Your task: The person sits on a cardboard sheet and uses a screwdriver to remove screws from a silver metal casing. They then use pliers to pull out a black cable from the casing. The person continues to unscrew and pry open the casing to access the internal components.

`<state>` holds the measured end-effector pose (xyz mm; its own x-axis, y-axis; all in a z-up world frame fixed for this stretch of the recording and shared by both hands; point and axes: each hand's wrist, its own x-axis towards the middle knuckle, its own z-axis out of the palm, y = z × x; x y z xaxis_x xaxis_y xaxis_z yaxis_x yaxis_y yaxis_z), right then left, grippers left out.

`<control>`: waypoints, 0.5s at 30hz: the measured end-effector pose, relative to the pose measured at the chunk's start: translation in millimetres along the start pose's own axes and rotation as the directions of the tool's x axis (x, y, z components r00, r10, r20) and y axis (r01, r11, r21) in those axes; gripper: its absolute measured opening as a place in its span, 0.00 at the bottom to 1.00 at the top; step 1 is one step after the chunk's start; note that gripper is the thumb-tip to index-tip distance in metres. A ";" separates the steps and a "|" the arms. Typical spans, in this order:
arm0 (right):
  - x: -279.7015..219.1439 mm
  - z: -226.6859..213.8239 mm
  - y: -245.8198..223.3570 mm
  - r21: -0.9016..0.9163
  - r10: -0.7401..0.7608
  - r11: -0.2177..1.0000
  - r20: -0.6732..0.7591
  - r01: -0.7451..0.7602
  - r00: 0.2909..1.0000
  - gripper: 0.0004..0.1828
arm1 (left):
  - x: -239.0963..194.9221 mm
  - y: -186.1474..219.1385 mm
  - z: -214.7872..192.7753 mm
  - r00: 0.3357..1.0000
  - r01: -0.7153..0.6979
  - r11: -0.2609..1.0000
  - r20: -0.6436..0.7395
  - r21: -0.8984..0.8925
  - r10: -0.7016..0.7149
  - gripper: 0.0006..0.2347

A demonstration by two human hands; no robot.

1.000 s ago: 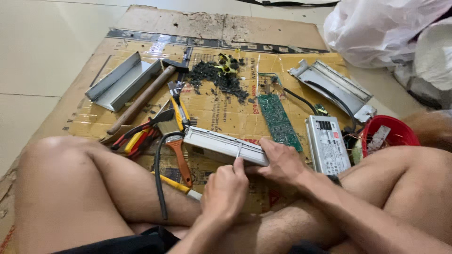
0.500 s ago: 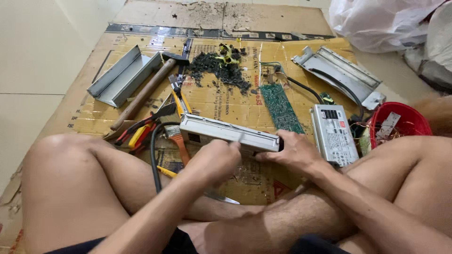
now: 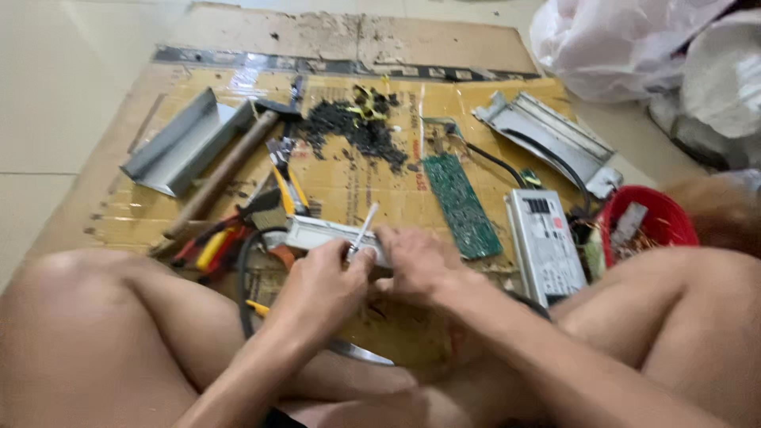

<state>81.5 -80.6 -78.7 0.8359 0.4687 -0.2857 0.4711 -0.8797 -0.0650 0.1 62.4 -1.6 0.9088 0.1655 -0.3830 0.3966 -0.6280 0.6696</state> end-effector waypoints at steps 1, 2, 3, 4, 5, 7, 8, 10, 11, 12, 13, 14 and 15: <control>9.9 2.5 -3.3 -0.003 -0.012 1.000 -0.009 0.012 1.000 0.44 | 2.8 -1.4 -3.2 1.000 0.001 1.000 -0.015 -0.001 -0.001 0.19; 19.8 5.0 -7.0 0.047 -0.056 0.997 -0.032 0.057 0.998 0.32 | 5.3 -3.0 -6.5 1.000 0.003 1.000 -0.020 0.000 -0.003 0.17; 28.1 7.8 -7.8 0.093 -0.092 0.991 -0.056 0.097 0.994 0.22 | 8.3 -3.4 -7.5 1.000 0.000 1.000 -0.020 -0.002 0.000 0.16; 36.2 9.6 -3.2 0.087 -0.098 0.991 -0.063 0.103 0.993 0.22 | 3.2 0.6 -20.1 1.000 -0.003 1.000 -0.030 -0.006 0.003 0.16; 40.6 13.5 5.0 0.084 -0.149 0.985 -0.011 0.149 0.989 0.18 | -2.8 5.4 -28.6 1.000 0.027 0.999 -0.015 -0.033 -0.028 0.15; 41.1 8.1 15.0 0.082 -0.198 0.978 0.049 0.193 0.979 0.17 | -6.5 5.0 -36.7 0.998 0.061 0.996 0.007 -0.065 -0.060 0.14; 37.6 -1.8 16.4 -0.072 -0.281 0.957 0.033 0.283 0.959 0.16 | -4.3 0.2 -37.0 0.996 0.084 0.994 -0.036 -0.064 -0.086 0.15; 29.3 -27.1 22.2 -0.230 -0.351 0.909 0.026 0.348 0.936 0.15 | 2.1 -3.2 -35.1 0.992 0.092 0.994 -0.076 -0.063 -0.097 0.16; 25.6 -41.1 22.2 -0.236 -0.391 0.890 0.045 0.390 0.919 0.15 | 4.4 -5.2 -34.6 0.993 0.088 0.995 -0.077 -0.048 -0.091 0.17; 22.0 -55.1 21.7 -0.241 -0.429 0.870 0.064 0.431 0.901 0.15 | 6.6 -7.5 -34.2 0.993 0.084 0.996 -0.078 -0.032 -0.086 0.18; 22.7 -57.6 25.9 -0.243 -0.427 0.870 0.065 0.429 0.902 0.15 | 6.6 -6.6 -32.1 0.993 0.082 0.996 -0.076 -0.034 -0.085 0.18; 23.3 -60.1 30.3 -0.277 -0.513 0.818 0.043 0.504 0.857 0.18 | 6.6 -5.5 -29.8 0.995 0.063 0.996 -0.069 -0.060 -0.067 0.17; 23.5 -63.0 35.8 -0.313 -0.592 0.760 0.025 0.569 0.805 0.22 | 7.0 -3.3 -27.4 0.997 0.042 0.995 -0.061 -0.085 -0.047 0.16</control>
<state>135.7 -96.0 -27.5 0.3869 0.8966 -0.2155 0.9221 -0.3770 0.0870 8.7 86.5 11.0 0.8953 0.2407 -0.3749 0.4439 -0.5536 0.7046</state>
